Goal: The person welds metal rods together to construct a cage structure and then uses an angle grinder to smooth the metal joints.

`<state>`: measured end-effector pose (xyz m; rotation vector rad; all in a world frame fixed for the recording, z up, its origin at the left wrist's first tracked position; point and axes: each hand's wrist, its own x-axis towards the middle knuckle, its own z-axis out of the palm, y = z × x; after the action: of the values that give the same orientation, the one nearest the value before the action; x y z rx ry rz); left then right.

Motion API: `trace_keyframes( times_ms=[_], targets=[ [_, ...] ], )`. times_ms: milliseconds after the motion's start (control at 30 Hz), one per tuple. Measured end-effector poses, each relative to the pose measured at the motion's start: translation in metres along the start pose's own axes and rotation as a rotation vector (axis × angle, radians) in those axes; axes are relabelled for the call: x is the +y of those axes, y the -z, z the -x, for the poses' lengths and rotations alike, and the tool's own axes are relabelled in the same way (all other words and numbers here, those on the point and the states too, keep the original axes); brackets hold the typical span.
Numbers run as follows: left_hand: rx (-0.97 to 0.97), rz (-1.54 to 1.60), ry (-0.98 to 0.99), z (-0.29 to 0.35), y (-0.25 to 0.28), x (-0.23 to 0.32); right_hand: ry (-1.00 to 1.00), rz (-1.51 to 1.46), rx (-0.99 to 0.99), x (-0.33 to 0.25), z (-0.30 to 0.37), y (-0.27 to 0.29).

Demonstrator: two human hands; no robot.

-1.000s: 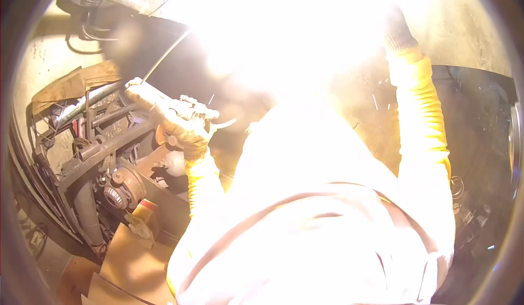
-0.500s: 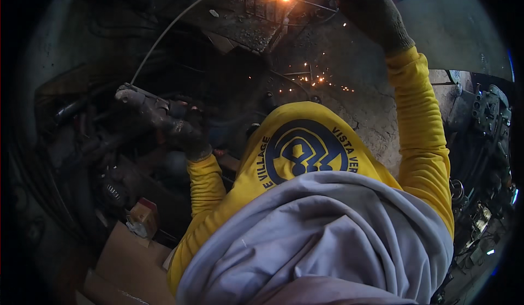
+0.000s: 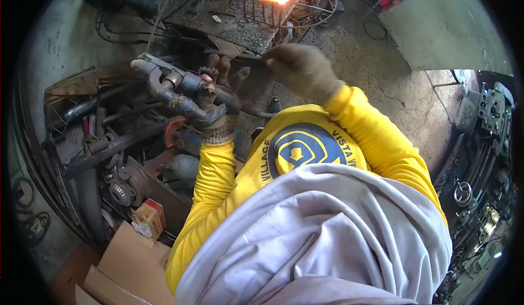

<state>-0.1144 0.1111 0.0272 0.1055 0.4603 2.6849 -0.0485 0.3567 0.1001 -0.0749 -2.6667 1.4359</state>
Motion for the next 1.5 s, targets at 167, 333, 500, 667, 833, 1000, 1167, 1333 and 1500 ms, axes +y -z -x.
trace_keyframes(
  times_ms=[167, 333, 500, 667, 833, 1000, 1167, 1333, 1500],
  targets=[
    [0.016, -0.012, 0.028, -0.009, -0.012, -0.024, 0.141, 0.044, -0.113, 0.002, 0.004, -0.034],
    [-0.011, -0.128, 0.159, -0.007, -0.001, -0.011, 0.131, 0.174, -0.004, -0.002, 0.007, -0.005],
    [0.148, -0.217, -0.027, -0.003, 0.008, 0.003, 0.069, 0.602, 0.509, 0.05, -0.025, 0.018],
    [0.159, -0.177, -0.002, -0.003, 0.004, 0.005, -0.096, 0.726, 0.315, 0.054, -0.046, 0.016],
    [0.219, -0.212, 0.01, -0.003, 0.004, 0.01, -0.185, 0.691, 0.19, 0.058, -0.051, 0.013],
    [0.207, -0.19, 0.026, -0.005, 0.013, 0.018, -0.183, 0.694, 0.171, 0.053, -0.05, 0.012],
    [0.18, -0.161, 0.036, -0.009, 0.02, 0.025, -0.177, 0.663, 0.177, 0.058, -0.053, 0.008],
    [0.136, -0.121, 0.079, -0.012, 0.024, 0.031, -0.135, 0.668, 0.204, 0.064, -0.055, 0.0],
    [0.123, -0.113, 0.091, -0.014, 0.035, 0.035, -0.032, 0.73, 0.293, 0.075, -0.054, -0.003]
  ],
)
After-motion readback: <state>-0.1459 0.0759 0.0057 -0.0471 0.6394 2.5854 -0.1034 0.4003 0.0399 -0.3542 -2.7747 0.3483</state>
